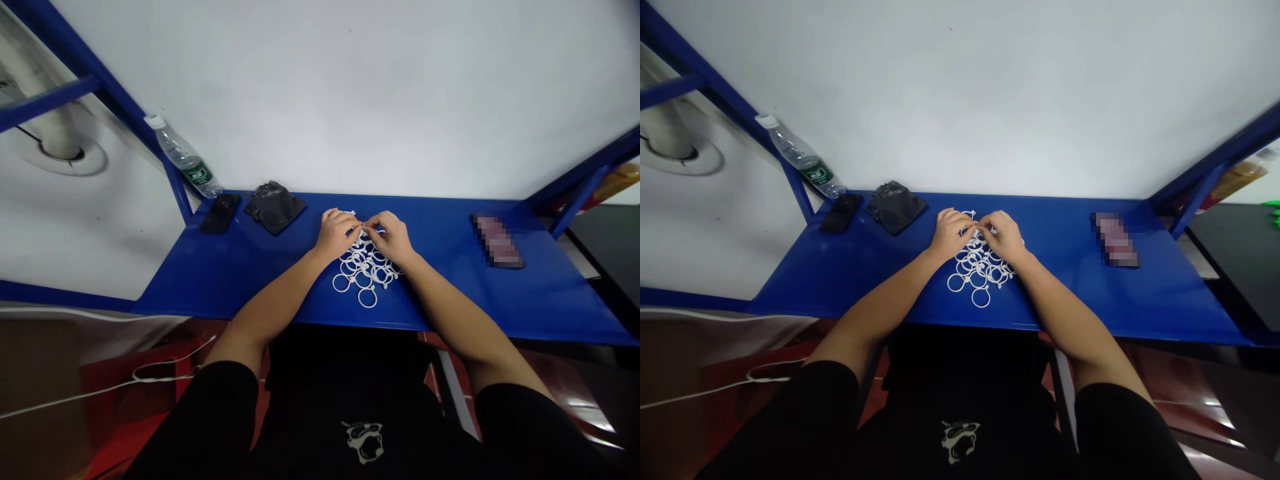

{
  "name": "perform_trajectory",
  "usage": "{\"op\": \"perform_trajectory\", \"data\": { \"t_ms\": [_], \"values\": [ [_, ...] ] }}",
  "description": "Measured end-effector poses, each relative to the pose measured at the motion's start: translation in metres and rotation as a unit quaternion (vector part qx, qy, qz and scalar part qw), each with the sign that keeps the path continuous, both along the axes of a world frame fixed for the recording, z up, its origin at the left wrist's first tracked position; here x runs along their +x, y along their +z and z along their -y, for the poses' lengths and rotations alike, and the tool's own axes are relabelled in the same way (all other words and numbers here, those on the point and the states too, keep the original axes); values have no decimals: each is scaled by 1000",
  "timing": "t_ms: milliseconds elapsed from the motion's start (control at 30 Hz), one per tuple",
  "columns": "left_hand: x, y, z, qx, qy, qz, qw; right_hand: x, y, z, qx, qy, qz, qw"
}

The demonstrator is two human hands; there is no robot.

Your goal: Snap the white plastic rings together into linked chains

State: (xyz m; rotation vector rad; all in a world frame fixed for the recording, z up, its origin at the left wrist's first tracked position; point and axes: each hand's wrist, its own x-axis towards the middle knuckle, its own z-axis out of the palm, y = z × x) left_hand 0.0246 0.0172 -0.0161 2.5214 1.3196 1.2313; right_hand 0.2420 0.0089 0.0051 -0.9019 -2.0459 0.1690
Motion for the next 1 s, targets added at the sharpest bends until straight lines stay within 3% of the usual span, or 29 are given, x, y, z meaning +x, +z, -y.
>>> {"op": "perform_trajectory", "data": {
  "t_ms": [333,433,567,667,1000],
  "values": [
    [-1,4,-1,-20,-14,-14,1000,2,1,-2,-3,-13,7,1000],
    [-3,6,0,-47,24,-14,999,8,-1,-6,-13,-39,21,999],
    [-6,3,-3,-147,110,-36,982,13,-8,-12,-27,-29,41,998],
    [-7,2,-6,-206,138,-55,967,15,-12,-16,-45,-24,60,997],
    [-12,11,-7,-225,173,-69,957,20,-18,-24,-91,-102,67,988]
  ]
}}
